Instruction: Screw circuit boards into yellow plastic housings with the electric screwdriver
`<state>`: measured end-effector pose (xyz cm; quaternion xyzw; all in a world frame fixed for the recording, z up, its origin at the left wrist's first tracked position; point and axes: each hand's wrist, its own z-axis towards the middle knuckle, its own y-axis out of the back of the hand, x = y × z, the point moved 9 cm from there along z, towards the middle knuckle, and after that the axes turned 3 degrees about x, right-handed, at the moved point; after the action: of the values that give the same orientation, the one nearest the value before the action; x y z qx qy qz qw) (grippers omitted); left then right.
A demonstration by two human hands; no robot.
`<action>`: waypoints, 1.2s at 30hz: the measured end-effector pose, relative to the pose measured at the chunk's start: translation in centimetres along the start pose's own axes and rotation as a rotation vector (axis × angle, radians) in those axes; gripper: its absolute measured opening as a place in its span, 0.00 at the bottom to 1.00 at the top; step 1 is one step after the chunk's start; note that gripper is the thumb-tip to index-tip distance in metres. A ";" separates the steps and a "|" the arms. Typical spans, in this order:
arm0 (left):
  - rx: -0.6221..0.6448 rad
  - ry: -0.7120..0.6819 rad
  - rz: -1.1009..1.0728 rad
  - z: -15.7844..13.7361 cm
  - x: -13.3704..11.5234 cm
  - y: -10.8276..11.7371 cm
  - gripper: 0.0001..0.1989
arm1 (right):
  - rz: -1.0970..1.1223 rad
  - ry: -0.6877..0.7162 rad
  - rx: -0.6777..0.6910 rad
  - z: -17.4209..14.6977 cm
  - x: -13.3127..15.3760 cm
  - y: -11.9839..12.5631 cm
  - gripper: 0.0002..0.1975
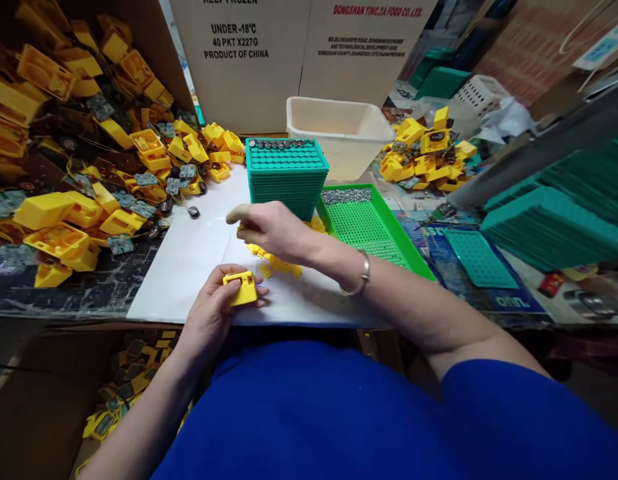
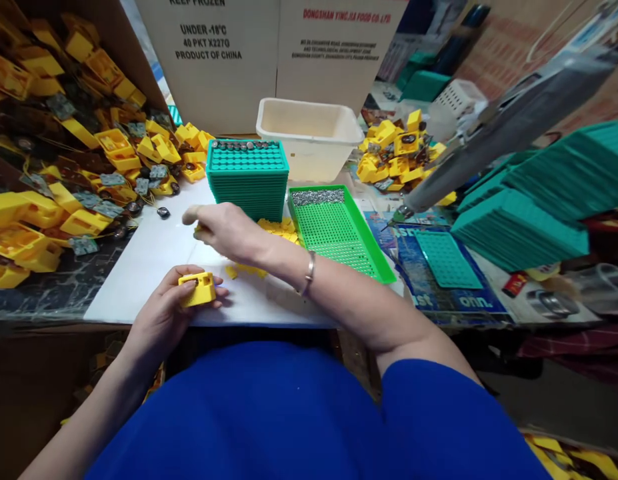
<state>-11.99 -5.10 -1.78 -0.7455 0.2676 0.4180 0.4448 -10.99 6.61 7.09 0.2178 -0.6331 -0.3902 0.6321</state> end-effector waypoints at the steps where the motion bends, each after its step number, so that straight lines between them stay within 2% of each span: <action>1: -0.003 0.004 -0.010 0.0 0.0 -0.2 0.09 | 0.212 -0.035 -0.059 -1.4 -0.5 0.5 0.10; 3: 0.006 0.009 -0.036 0.1 -0.1 -0.9 0.09 | 0.645 -0.102 -0.126 -4.4 -1.8 0.2 0.06; 4: 0.014 0.009 -0.051 0.2 -0.1 -1.4 0.09 | 0.792 -0.123 -0.136 -5.7 -2.2 -0.3 0.06; 5: 0.026 0.010 -0.064 0.3 0.0 -1.9 0.09 | 0.890 -0.138 -0.140 -7.0 -2.6 -0.8 0.07; 7: 0.057 0.015 -0.078 0.6 0.2 -2.9 0.09 | 0.946 -0.162 -0.170 -8.9 -3.3 -1.4 0.10; 10: 0.114 0.006 -0.069 0.9 0.6 -4.2 0.09 | 0.858 -0.175 -0.236 -10.7 -4.2 -1.2 0.15; 12: 0.162 0.005 -0.059 1.0 0.8 -4.9 0.10 | 0.765 -0.120 -0.258 -11.3 -4.3 -0.5 0.15; 14: 0.222 0.044 -0.050 1.2 1.0 -5.5 0.09 | 0.566 0.046 -0.276 -11.7 -3.3 0.5 0.12; 16: 0.293 0.118 -0.040 1.3 1.4 -6.2 0.07 | 0.267 0.253 -0.309 -12.5 -1.5 1.1 0.09; 18: 0.333 0.169 -0.030 1.5 1.7 -6.5 0.07 | 0.066 0.367 -0.349 -13.3 -0.3 1.1 0.09; 20: 0.315 0.160 -0.018 1.8 1.7 -6.4 0.08 | 0.089 0.284 -0.434 -13.5 -0.8 1.6 0.08; 22: 0.272 0.110 0.006 1.9 1.6 -6.2 0.09 | 0.268 0.071 -0.504 -13.5 -2.6 2.0 0.05; 24: 0.259 0.066 0.061 1.8 1.8 -6.2 0.12 | 0.455 -0.113 -0.502 -13.5 -4.0 1.5 0.04; 25: 0.261 0.041 0.103 1.7 1.9 -6.3 0.13 | 0.523 -0.159 -0.481 -13.5 -4.3 1.2 0.05; 28: 0.269 -0.061 0.308 1.2 1.4 -6.8 0.14 | 0.588 -0.178 -0.420 -13.3 -4.0 0.8 0.06; 31: 0.279 -0.158 0.512 0.8 0.4 -7.4 0.12 | 0.486 -0.210 -0.350 -13.0 -3.8 0.7 0.05; 34: 0.268 -0.168 0.552 0.7 0.2 -7.4 0.11 | 0.357 -0.239 -0.317 -12.9 -3.5 0.8 0.08; 36: 0.242 -0.129 0.481 0.9 0.5 -7.0 0.10 | 0.292 -0.195 -0.318 -13.2 -2.7 1.1 0.09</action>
<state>-6.65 -1.12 0.64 -0.5740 0.4560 0.5232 0.4346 2.31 6.46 4.91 -0.0173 -0.6464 -0.4087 0.6441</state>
